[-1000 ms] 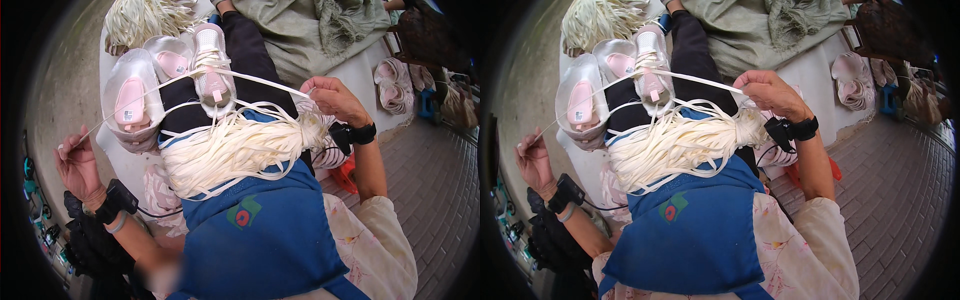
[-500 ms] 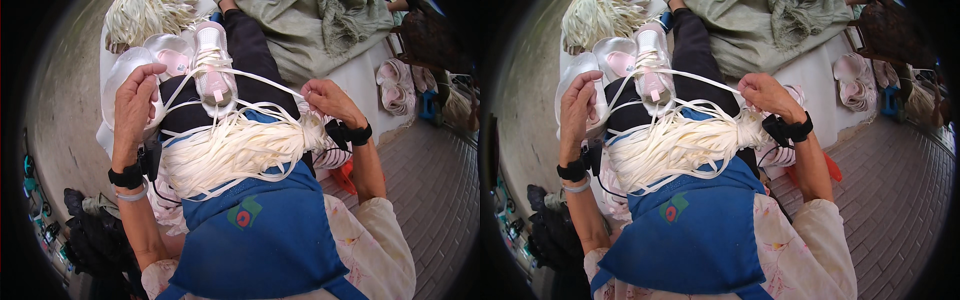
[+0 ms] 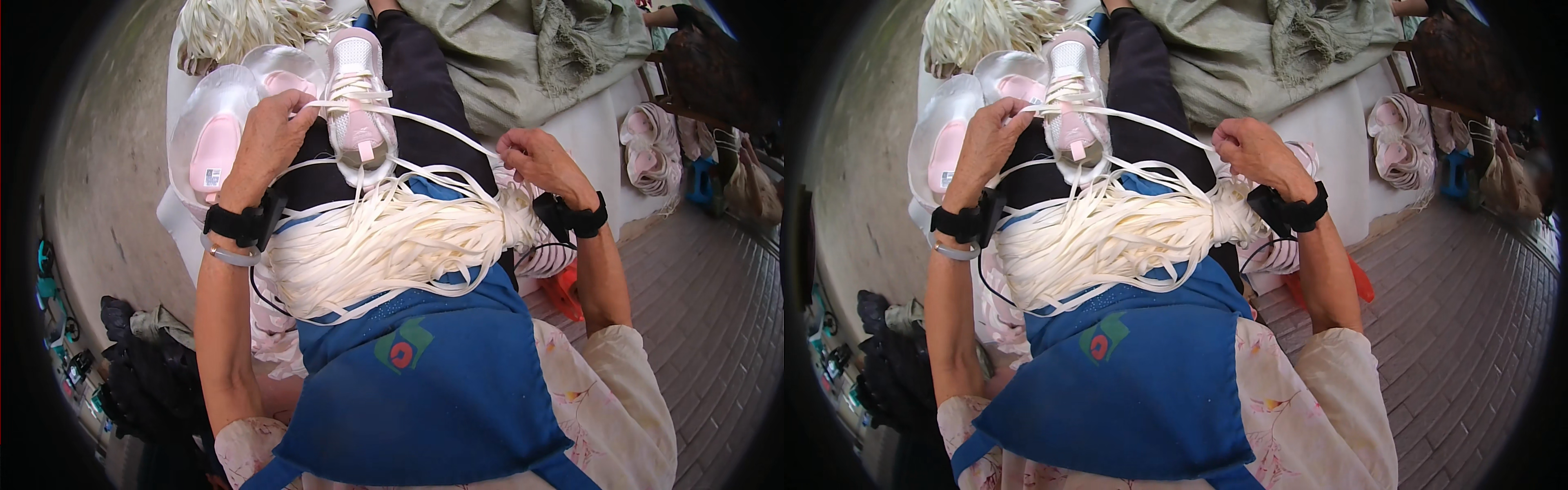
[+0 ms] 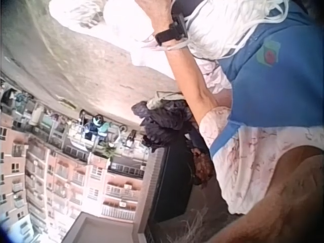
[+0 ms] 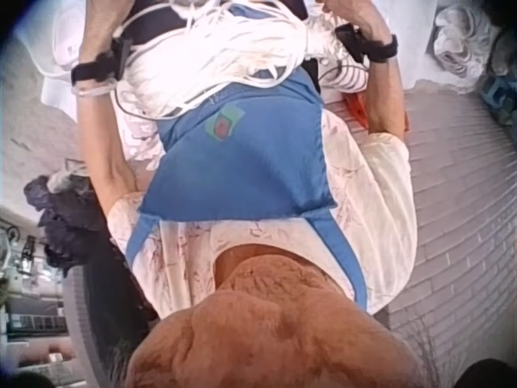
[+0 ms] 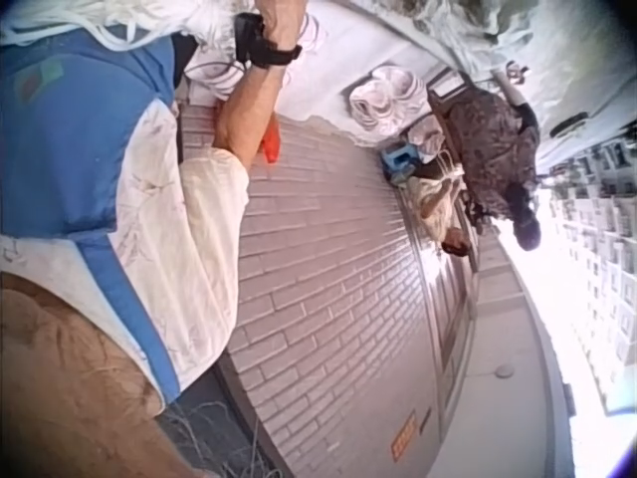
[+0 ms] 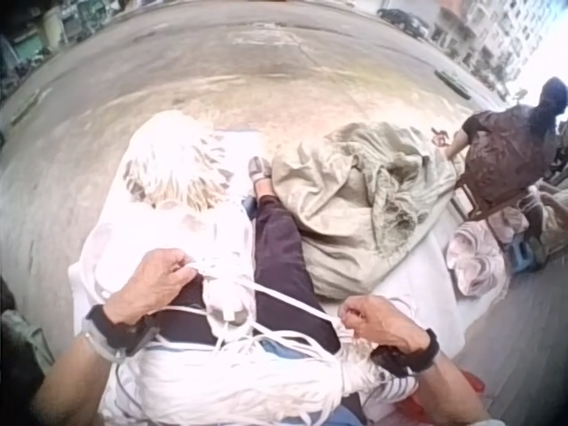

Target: The recorder is lacing up white and pink sneakers.

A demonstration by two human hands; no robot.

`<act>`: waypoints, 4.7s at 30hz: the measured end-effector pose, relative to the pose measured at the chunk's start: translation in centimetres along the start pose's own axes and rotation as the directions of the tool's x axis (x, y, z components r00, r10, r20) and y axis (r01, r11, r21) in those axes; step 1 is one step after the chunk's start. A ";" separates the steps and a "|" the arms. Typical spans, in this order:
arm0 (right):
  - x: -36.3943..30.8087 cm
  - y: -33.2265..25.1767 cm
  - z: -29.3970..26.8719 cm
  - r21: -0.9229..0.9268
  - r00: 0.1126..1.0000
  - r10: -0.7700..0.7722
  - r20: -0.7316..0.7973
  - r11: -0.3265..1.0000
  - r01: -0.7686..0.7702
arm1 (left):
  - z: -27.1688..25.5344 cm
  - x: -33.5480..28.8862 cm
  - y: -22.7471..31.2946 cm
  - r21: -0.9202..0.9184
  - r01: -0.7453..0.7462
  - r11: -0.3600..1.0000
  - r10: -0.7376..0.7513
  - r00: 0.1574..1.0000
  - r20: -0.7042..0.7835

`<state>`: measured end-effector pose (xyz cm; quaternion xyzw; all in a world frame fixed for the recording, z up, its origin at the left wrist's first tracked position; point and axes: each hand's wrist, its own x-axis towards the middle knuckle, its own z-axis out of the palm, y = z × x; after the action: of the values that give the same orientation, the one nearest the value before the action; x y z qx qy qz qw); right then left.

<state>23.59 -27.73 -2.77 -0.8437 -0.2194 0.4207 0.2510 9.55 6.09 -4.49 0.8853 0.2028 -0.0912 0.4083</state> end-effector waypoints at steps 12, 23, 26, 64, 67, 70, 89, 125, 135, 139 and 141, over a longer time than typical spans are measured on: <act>1.3 -0.3 1.1 -0.133 0.997 -0.071 -0.015 0.989 0.068 | 0.7 0.0 0.2 -0.244 0.117 0.963 -0.119 0.993 0.009; 1.0 -0.2 1.0 -0.117 1.000 -0.006 0.022 0.993 0.009 | -0.2 1.2 1.2 -0.302 0.483 0.822 -0.417 0.871 0.260; 1.0 -0.3 0.9 -0.109 1.000 0.014 0.005 0.994 -0.013 | -0.1 0.8 1.5 -0.332 0.514 0.791 -0.442 0.855 0.271; 6.0 -7.3 6.4 -0.512 0.781 -0.608 -0.145 0.721 0.467 | -1.3 -0.6 0.3 -0.532 0.392 0.751 -0.399 0.911 0.108; 5.4 -7.3 5.8 -0.515 0.799 -0.584 -0.147 0.734 0.443 | -1.5 -0.6 0.1 -0.521 0.386 0.761 -0.397 0.913 0.096; 4.7 -7.1 4.2 -0.502 0.837 -0.525 -0.153 0.771 0.392 | -1.6 -0.8 -0.3 -0.498 0.371 0.784 -0.393 0.917 0.065; 6.0 -5.2 0.6 -0.362 0.880 -0.473 -0.055 0.831 0.424 | -5.0 -5.3 -2.6 -0.075 0.372 0.925 -0.380 0.913 -0.151; 8.5 -6.7 4.0 -0.421 0.733 -0.669 -0.126 0.705 0.571 | 1.0 0.2 0.1 0.140 0.039 0.989 -0.036 0.999 -0.026; 1.8 -11.2 -2.8 0.901 0.842 -0.528 0.112 0.411 0.138 | -11.5 -6.5 2.1 -0.385 -0.101 0.917 -0.070 0.911 -0.406; 0.6 -12.5 -2.2 0.948 0.840 -0.543 0.027 0.279 0.150 | -20.2 -12.2 -2.9 -0.512 -0.327 0.795 -0.043 0.811 -0.584; 0.7 -10.4 -1.2 0.964 0.907 -0.420 0.017 0.247 0.096 | -24.4 -17.0 -7.7 -0.578 -0.411 0.705 -0.035 0.793 -0.608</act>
<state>23.30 -19.55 3.75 -0.4136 -0.0962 0.5309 0.7334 -9.24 24.33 11.65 0.6711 0.2388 0.3077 0.6308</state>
